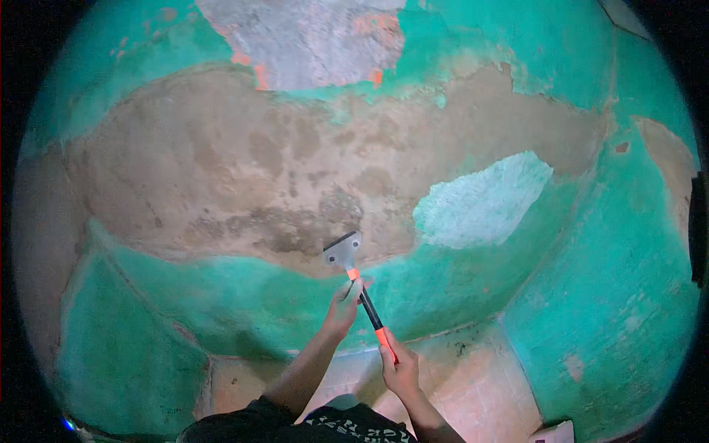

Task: Using a scraper tool to remove old paint or plaster from a green wall.

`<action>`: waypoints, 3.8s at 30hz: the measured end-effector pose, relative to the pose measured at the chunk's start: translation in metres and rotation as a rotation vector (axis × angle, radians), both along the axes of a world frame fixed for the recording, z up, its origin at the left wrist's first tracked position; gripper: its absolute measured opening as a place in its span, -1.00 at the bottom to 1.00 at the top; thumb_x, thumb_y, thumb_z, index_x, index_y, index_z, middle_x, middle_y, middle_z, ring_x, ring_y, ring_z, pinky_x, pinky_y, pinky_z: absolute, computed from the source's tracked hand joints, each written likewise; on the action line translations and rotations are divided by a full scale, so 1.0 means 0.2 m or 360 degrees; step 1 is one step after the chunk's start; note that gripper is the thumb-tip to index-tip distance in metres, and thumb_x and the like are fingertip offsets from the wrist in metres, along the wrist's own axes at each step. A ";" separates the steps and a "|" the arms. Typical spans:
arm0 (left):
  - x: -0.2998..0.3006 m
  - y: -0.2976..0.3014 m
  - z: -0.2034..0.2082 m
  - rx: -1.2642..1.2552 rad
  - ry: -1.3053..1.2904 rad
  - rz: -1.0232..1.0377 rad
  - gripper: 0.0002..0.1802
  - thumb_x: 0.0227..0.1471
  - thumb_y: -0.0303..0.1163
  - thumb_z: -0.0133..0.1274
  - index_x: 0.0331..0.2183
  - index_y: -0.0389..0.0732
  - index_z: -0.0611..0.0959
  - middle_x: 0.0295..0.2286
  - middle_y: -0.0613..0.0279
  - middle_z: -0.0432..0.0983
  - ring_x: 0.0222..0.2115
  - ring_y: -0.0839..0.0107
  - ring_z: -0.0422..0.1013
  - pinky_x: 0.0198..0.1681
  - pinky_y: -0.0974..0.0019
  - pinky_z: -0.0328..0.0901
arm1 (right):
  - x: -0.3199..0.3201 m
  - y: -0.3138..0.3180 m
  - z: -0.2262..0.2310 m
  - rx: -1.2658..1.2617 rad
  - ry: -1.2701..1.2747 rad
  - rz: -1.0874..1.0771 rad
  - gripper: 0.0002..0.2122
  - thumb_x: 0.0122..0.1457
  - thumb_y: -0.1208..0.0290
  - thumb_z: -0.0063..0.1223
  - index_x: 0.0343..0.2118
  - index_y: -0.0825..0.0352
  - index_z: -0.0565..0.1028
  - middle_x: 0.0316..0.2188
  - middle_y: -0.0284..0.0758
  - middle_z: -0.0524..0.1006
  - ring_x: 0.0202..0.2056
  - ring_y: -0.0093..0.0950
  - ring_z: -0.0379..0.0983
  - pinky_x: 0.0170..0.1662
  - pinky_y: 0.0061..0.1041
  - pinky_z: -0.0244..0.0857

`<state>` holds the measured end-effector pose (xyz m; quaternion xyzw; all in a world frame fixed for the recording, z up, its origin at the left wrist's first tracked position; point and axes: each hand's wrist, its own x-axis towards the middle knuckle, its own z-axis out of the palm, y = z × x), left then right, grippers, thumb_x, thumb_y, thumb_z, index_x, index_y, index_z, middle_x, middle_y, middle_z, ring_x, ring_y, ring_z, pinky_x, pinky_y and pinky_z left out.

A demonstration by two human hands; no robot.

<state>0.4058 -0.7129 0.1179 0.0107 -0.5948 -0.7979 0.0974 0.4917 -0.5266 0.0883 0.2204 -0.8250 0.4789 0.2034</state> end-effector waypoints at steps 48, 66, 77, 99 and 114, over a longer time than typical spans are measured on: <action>-1.90 2.29 -0.70 -0.0952 -0.0309 -0.0926 -0.63 0.28 -0.11 0.11 -0.16 -0.24 0.65 -0.39 0.21 0.51 -0.33 0.39 0.40 -0.18 0.22 0.31 | -1.45 1.66 -0.74 -0.0902 -0.0930 -0.0825 -0.51 0.51 0.28 -0.19 0.44 0.25 0.19 -0.57 -0.57 0.25 -0.60 -0.75 0.16 -0.54 -0.70 0.11; -2.22 2.34 -0.68 -0.0550 -0.0372 -0.1048 -0.59 0.33 -0.11 0.04 -0.17 -0.32 0.65 -0.31 0.14 0.61 -0.27 0.41 0.47 -0.11 0.21 0.33 | -1.71 1.70 -0.77 -0.1117 -0.0928 -0.0863 -0.51 0.50 0.15 -0.13 0.40 0.20 0.28 -0.59 -0.56 0.27 -0.62 -0.74 0.17 -0.55 -0.68 0.10; -2.23 2.44 -0.59 -0.0627 -0.0447 -0.1257 -0.59 0.36 -0.01 0.02 -0.04 -0.14 0.63 -0.34 0.41 0.46 -0.33 0.54 0.31 -0.30 0.37 0.21 | -1.69 1.86 -0.72 -0.1073 -0.0972 -0.0930 -0.51 0.50 0.19 -0.09 0.40 0.25 0.29 -0.59 -0.59 0.25 -0.61 -0.73 0.16 -0.53 -0.67 0.10; -2.22 2.53 -0.65 -0.0502 -0.0191 -0.1081 -0.64 0.37 -0.18 0.02 -0.15 -0.33 0.63 -0.33 0.26 0.54 -0.26 0.47 0.38 -0.11 0.27 0.30 | -1.68 1.98 -0.63 -0.1019 -0.1061 -0.0950 -0.56 0.48 0.25 -0.06 0.35 0.27 0.37 -0.54 -0.55 0.35 -0.54 -0.70 0.26 -0.44 -0.63 0.20; -2.24 2.45 -0.94 -0.0437 -0.0032 -0.0913 -0.63 0.37 -0.17 -0.01 -0.12 -0.32 0.63 -0.39 0.25 0.54 -0.27 0.44 0.42 -0.11 0.25 0.31 | -1.67 1.98 -0.60 -0.0734 -0.1242 -0.0945 -0.56 0.46 0.23 -0.05 0.31 0.31 0.41 -0.53 -0.44 0.40 -0.49 -0.64 0.32 -0.39 -0.57 0.28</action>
